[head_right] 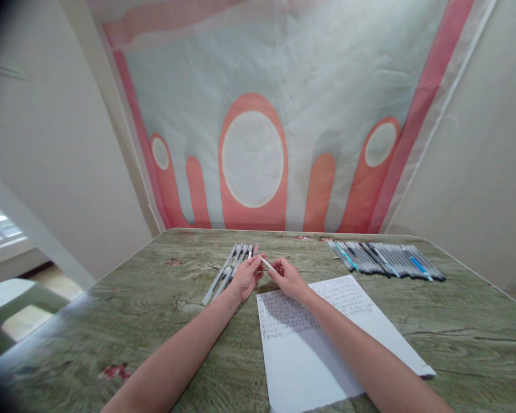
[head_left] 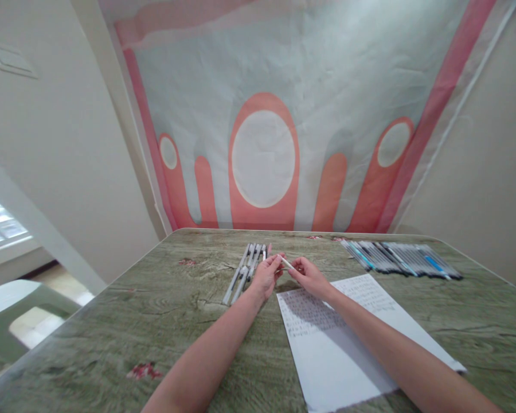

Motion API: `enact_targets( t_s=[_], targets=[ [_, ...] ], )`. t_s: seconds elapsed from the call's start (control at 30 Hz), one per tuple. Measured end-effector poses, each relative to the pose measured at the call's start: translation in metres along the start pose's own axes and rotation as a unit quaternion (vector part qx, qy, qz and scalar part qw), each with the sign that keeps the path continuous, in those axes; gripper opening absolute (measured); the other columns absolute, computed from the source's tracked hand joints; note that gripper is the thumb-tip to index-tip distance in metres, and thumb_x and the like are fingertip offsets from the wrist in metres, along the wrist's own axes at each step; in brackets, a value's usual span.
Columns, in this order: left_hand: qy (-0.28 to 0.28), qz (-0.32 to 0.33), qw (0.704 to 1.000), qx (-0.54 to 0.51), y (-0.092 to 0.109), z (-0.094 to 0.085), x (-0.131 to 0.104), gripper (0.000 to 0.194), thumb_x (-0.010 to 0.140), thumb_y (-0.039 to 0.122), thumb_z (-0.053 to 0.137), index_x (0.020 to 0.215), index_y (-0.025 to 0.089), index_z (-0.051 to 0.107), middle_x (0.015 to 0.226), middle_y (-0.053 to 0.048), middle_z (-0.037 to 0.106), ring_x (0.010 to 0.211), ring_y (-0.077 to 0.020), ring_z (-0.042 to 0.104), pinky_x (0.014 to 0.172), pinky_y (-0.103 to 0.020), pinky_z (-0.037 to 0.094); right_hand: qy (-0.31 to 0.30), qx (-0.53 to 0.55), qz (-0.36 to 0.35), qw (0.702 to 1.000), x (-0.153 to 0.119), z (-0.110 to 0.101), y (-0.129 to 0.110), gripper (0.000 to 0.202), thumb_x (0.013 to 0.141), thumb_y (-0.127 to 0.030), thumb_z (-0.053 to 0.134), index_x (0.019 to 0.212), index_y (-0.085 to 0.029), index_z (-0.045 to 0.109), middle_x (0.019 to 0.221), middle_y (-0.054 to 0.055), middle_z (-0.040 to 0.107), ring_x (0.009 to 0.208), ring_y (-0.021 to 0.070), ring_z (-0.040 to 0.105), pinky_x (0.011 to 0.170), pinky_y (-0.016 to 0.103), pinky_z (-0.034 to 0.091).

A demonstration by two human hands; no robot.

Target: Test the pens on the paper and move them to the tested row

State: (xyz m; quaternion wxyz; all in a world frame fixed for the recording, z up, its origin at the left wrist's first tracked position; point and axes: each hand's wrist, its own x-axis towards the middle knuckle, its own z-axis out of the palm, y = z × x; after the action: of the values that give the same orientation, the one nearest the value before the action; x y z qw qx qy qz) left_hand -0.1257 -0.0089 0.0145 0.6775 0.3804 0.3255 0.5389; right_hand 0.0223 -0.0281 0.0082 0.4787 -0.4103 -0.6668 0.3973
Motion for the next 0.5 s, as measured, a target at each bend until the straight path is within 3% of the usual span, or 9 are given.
enact_targets(
  t_s=[0.17, 0.5],
  targets=[
    [0.001, -0.005, 1.000, 0.007, 0.0005, 0.0008, -0.0008, 0.035, 0.061, 0.037, 0.069, 0.088, 0.016, 0.065, 0.078, -0.002, 0.061, 0.062, -0.0053, 0.051, 0.057, -0.018, 0.036, -0.014, 0.025, 0.034, 0.999, -0.0023, 0.0009, 0.0028, 0.026, 0.076, -0.044, 0.050, 0.081, -0.018, 0.044, 0.060, -0.005, 0.050, 0.040, 0.0057, 0.041, 0.037, 0.018, 0.031],
    [-0.005, -0.005, 1.000, 0.022, 0.0025, -0.0009, 0.0002, 0.036, 0.060, 0.039, 0.069, 0.089, 0.017, 0.065, 0.083, -0.003, 0.061, 0.062, -0.0054, 0.051, 0.058, -0.018, 0.036, -0.023, -0.023, 0.018, 0.999, -0.0035, -0.0013, -0.0051, 0.029, 0.081, -0.045, 0.041, 0.078, -0.017, 0.049, 0.058, -0.003, 0.054, 0.038, 0.0062, 0.042, 0.037, 0.019, 0.032]
  ],
)
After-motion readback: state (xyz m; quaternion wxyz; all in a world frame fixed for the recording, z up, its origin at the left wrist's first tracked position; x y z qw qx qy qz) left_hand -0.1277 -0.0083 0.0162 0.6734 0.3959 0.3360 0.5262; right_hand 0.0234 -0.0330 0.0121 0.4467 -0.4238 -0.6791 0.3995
